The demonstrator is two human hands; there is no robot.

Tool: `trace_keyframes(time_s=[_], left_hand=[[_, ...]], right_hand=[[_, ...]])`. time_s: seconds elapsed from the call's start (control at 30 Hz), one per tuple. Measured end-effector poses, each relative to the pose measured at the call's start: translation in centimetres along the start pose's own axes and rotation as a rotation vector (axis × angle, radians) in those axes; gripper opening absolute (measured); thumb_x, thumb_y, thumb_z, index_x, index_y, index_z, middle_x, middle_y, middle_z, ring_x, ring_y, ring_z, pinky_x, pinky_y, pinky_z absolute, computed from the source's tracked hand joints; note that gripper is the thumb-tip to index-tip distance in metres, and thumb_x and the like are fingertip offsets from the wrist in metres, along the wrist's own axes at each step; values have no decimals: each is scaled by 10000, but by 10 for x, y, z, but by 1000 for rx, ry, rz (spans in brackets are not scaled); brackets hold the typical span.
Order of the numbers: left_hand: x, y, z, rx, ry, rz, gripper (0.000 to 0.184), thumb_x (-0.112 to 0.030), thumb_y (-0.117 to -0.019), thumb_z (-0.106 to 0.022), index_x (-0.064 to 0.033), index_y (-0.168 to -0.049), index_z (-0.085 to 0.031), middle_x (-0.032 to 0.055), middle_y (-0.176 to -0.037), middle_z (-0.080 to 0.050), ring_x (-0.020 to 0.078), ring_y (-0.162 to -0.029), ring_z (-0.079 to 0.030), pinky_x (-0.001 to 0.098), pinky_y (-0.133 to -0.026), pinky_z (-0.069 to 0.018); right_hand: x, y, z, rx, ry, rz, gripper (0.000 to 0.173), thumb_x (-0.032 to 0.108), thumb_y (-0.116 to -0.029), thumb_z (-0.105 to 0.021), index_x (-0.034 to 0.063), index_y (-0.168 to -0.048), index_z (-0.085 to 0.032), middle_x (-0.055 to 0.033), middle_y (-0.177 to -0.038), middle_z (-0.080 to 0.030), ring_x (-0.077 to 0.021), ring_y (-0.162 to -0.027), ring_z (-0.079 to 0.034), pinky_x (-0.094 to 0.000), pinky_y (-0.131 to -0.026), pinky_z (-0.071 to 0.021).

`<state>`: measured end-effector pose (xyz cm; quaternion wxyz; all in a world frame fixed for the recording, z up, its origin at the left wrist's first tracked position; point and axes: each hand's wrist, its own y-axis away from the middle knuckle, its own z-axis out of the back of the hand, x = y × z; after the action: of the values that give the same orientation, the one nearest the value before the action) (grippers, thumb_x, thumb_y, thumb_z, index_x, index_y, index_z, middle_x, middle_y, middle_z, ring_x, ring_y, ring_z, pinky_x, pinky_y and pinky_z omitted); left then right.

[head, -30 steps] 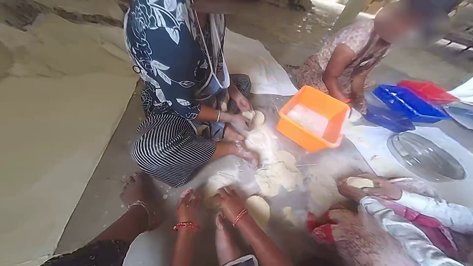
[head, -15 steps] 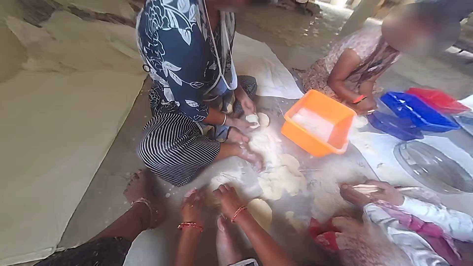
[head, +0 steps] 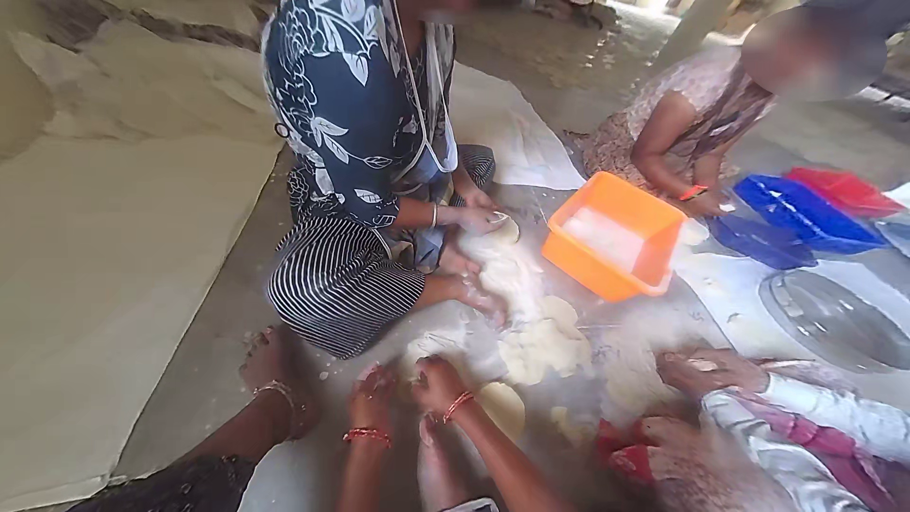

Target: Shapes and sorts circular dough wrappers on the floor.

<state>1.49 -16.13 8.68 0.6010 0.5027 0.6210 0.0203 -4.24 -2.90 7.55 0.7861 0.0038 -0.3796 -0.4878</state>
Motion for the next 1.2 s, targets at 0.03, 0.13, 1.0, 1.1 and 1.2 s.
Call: trace_keyframes(time_s=[0.03,0.13,1.0,1.1,1.2], left_hand=[[1,0,1,11,-13,6,370,-141,-1094,-398,27,-1423,-430,203,-1303,-554,230,-1028,-611,373,-882,-518],[6,-3,3,128,-149,-5,371,-172,-1099,-392,44,-1392,-464,193,-1281,-590,206,-1015,-620,353,-867,-518],[11,54,-32,576,-390,-160,248,-157,-1047,-547,33,-1029,-706,66,-780,-719,107,-687,-686,294,-669,-586],[13,56,-30,636,-466,-177,308,-201,-1074,-479,13,-1050,-699,46,-802,-718,89,-701,-681,282,-668,-579],[13,68,-30,637,-448,-74,353,-232,-1107,-394,14,-1172,-639,67,-836,-717,122,-692,-697,307,-632,-603]], right_hand=[[-2,1,4,-27,-112,-41,340,181,-960,-646,-22,-1232,-656,-222,-1189,-685,-350,-1160,-648,-516,-1047,-486],[-6,8,22,-221,-460,-45,271,119,-979,-597,-55,-1179,-655,-210,-1068,-702,-272,-984,-685,-434,-921,-543],[-1,108,41,-258,-1446,-384,351,3,-926,-698,-32,-1256,-582,-146,-1081,-687,-209,-938,-680,-401,-856,-580],[-6,114,31,-495,-1441,-224,332,-27,-900,-700,-53,-1215,-600,-143,-1056,-689,-190,-926,-672,-369,-837,-575],[-9,119,24,-684,-1437,-62,274,-48,-866,-694,-50,-1133,-633,-120,-1030,-700,-163,-944,-678,-352,-878,-580]])
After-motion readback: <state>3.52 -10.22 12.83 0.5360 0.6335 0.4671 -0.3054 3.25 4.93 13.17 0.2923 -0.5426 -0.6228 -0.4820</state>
